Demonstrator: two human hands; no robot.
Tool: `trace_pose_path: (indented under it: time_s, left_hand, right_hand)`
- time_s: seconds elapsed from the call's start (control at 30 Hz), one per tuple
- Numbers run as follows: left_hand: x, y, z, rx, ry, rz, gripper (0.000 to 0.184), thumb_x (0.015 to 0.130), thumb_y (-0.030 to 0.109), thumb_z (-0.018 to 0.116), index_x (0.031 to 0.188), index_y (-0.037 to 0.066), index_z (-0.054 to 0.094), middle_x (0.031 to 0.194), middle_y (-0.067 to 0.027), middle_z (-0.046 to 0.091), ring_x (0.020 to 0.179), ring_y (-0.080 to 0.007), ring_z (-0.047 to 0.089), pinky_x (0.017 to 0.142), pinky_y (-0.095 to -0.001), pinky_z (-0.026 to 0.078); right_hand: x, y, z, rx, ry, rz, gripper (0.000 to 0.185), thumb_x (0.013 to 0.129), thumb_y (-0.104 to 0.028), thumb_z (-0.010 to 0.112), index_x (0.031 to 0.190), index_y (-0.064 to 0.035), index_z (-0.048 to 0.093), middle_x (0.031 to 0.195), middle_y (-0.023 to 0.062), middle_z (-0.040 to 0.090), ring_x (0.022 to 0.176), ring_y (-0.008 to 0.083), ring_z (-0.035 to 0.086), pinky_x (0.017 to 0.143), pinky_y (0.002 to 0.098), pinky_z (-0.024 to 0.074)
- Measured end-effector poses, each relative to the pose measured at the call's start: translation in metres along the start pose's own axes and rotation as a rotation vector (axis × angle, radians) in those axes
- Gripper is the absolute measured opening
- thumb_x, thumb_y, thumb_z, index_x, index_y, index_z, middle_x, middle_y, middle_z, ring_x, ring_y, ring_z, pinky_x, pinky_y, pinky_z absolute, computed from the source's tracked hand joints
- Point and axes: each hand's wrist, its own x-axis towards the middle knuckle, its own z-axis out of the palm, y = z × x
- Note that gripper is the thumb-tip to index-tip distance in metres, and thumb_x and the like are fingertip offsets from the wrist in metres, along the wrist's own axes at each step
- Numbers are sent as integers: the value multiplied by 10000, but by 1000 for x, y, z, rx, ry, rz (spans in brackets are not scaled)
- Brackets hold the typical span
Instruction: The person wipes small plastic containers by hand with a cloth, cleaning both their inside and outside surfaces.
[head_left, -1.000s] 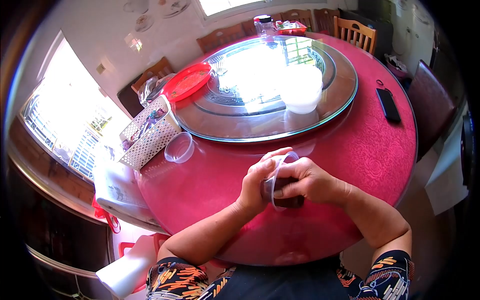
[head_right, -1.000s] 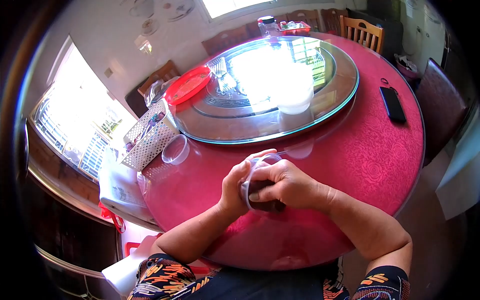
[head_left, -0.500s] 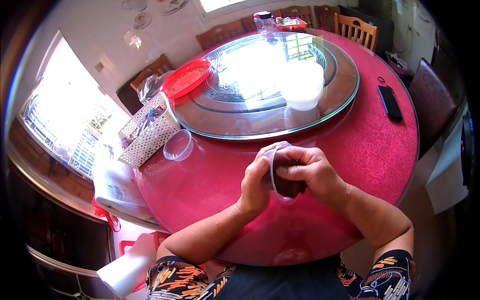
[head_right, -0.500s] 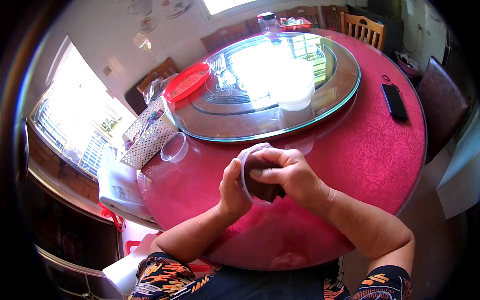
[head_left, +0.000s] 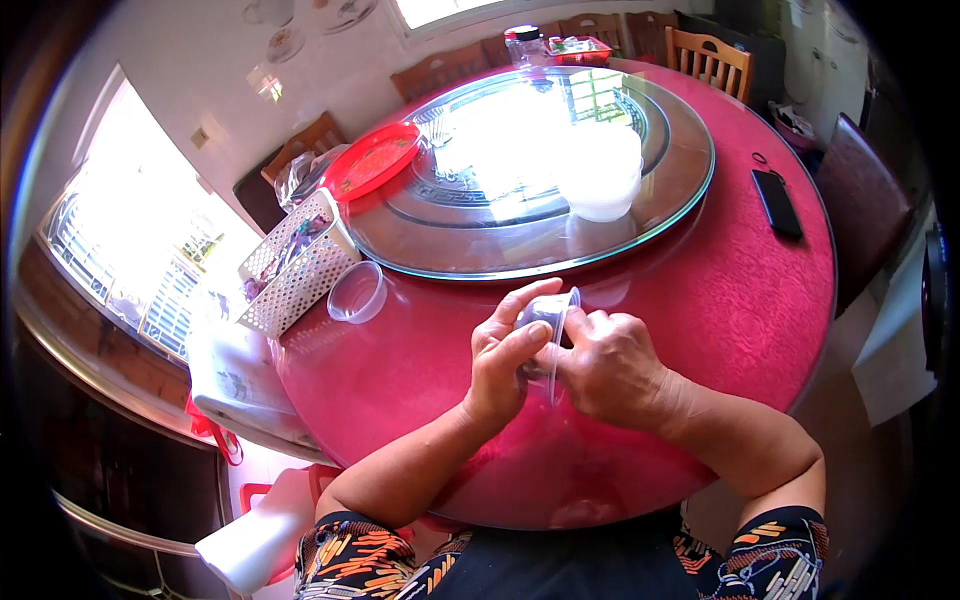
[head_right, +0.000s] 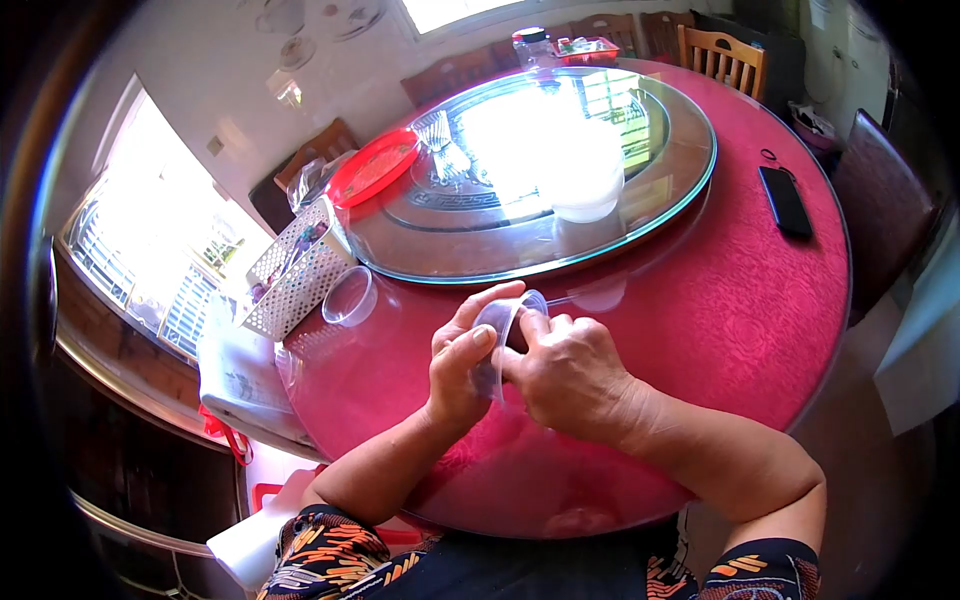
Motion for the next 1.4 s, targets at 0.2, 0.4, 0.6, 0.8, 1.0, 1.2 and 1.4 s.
trace_pose_path:
  time_s: [0.2,0.4,0.6,0.8,1.0,1.2,1.4]
  left_hand:
    - [-3,3,1,1,52,95,682,865,331,641,1412,-47,494,1157,-173,686,1018,-237,682,975,-365,524]
    - [-1,0,1,42,81,87,668,891,343,633,1414,-46,488,1161,-178,685,1051,-252,680,986,-359,519]
    - [5,3,0,-2,-62,17,950,854,308,725,1600,41,200,1372,-150,546,1235,-232,567,1076,-369,445]
    - [12,17,-7,673,-129,280,1318,622,257,952,1636,132,118,1532,-214,349,1422,-337,386,1167,-461,364]
    - [17,14,-11,772,-229,694,1306,526,530,979,1559,55,337,1459,-203,444,1323,-342,478,1071,-482,437]
    - [6,6,-9,726,-175,567,1222,555,489,978,1536,61,391,1354,-172,529,1211,-284,566,1023,-400,475]
    - [3,-9,0,160,-77,156,1109,686,333,953,1570,85,332,1348,-93,545,1155,-183,584,991,-346,499]
  right_hand:
    - [3,2,6,29,160,60,232,843,-140,660,1052,-176,754,926,160,626,787,315,679,656,434,567]
    - [3,13,13,359,121,161,290,815,-162,748,1105,-156,735,933,165,618,847,354,665,722,453,564]
    - [10,37,6,1257,-108,531,279,859,-77,736,1134,-32,715,994,75,674,895,188,674,806,328,550]
    - [13,47,-15,1709,-88,717,260,858,-25,693,1111,32,709,955,78,716,817,143,686,778,271,563]
    - [9,38,-8,1657,-322,570,363,830,-72,740,1181,18,714,959,75,723,797,135,685,759,265,564]
    - [4,35,19,1300,-125,182,289,844,-173,776,1122,-100,751,1014,123,723,835,203,721,786,332,599]
    - [5,25,21,29,224,-25,161,885,-269,703,977,-145,749,904,154,672,714,293,708,615,405,584]
